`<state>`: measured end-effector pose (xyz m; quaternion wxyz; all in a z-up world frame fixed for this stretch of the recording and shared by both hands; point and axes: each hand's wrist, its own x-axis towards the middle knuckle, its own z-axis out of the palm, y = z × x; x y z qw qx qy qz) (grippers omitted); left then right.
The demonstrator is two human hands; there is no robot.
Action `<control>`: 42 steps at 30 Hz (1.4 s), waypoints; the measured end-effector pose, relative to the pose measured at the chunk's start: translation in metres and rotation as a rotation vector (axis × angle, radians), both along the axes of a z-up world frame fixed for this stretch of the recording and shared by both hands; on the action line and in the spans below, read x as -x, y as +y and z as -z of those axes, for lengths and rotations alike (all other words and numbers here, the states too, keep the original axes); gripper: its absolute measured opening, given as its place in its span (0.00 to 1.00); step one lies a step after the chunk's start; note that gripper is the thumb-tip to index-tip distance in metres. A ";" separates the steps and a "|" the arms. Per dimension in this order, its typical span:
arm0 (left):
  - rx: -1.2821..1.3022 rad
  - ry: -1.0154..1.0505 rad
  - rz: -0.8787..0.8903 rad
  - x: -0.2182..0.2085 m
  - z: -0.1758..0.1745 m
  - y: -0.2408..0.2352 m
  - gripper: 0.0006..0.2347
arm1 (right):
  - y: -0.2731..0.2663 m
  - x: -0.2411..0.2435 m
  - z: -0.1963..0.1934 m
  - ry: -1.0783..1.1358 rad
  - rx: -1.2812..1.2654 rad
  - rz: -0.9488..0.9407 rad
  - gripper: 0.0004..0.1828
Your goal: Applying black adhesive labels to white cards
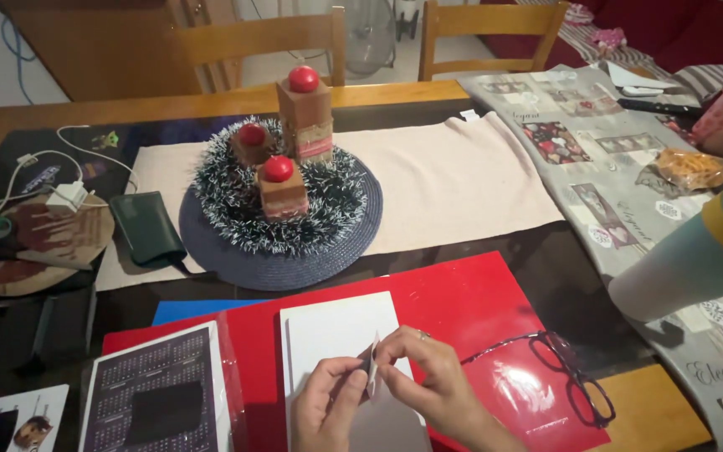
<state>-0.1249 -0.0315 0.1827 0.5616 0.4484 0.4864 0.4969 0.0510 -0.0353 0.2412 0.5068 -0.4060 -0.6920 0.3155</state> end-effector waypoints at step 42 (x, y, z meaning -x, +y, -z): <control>0.325 -0.597 -0.429 0.060 -0.015 -0.006 0.16 | 0.184 -0.001 0.053 -1.145 -0.345 -0.023 0.26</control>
